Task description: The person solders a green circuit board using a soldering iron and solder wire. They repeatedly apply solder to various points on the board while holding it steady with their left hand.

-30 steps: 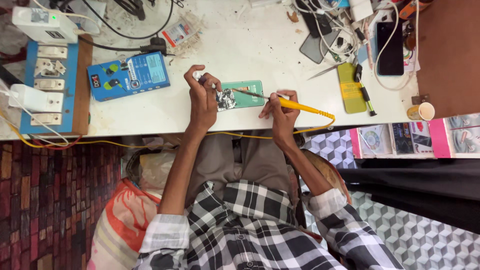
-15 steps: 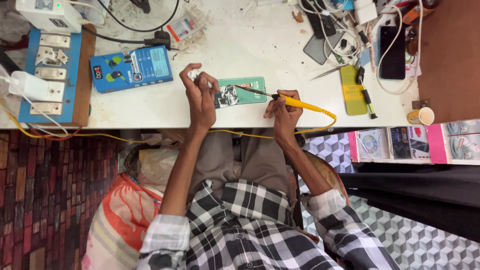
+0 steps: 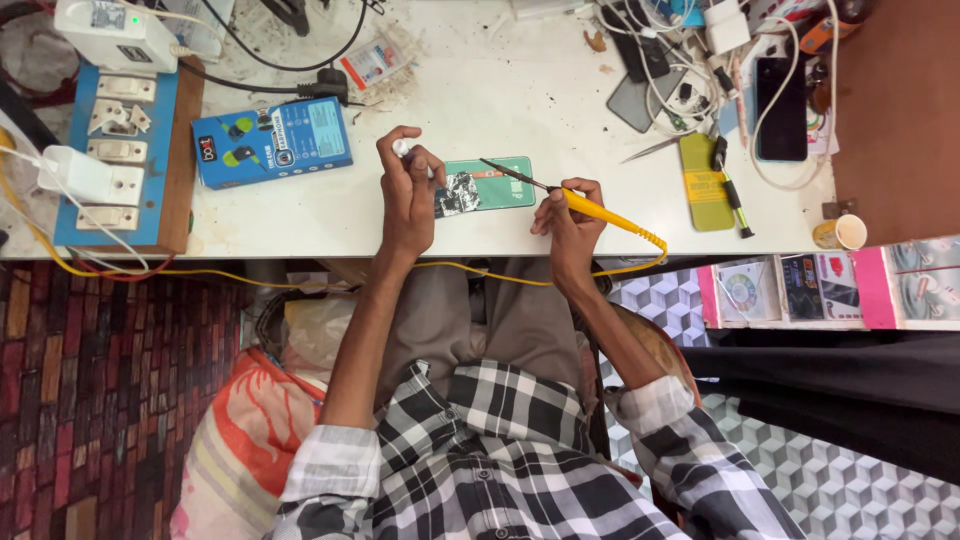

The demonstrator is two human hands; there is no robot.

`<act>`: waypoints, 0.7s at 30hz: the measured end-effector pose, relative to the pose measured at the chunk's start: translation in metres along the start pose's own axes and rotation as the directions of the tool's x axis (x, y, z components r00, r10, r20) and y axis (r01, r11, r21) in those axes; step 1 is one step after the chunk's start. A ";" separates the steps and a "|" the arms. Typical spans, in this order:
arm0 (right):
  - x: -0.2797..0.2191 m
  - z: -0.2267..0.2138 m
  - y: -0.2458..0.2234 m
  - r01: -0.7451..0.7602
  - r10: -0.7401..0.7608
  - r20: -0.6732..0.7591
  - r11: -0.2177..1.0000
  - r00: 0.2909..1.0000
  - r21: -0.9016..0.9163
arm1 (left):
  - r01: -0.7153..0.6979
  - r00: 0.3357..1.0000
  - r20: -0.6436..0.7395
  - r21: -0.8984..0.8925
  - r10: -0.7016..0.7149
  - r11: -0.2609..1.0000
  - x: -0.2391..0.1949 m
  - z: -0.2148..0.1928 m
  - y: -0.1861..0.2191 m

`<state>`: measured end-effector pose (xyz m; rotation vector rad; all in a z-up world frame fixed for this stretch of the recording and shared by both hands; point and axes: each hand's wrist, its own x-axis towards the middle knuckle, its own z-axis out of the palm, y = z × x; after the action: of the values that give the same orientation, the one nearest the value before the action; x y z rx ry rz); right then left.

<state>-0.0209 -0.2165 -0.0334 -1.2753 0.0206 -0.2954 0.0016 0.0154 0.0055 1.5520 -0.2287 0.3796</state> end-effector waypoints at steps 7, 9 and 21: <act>0.000 0.000 -0.002 0.001 -0.002 0.013 1.000 1.000 0.011 | -0.025 0.995 0.094 0.050 0.020 0.998 -0.002 0.000 -0.001; -0.001 0.000 -0.001 0.002 -0.002 0.002 1.000 1.000 -0.008 | -0.029 0.994 0.106 0.030 0.026 0.999 0.000 -0.004 -0.003; 0.005 0.013 -0.026 -0.063 0.062 -0.020 0.997 0.998 -0.052 | -0.030 0.997 0.068 0.047 0.027 0.998 -0.001 0.004 0.001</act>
<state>-0.0192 -0.2122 -0.0042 -1.3213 0.0844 -0.2544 0.0010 0.0110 0.0060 1.6113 -0.2959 0.3580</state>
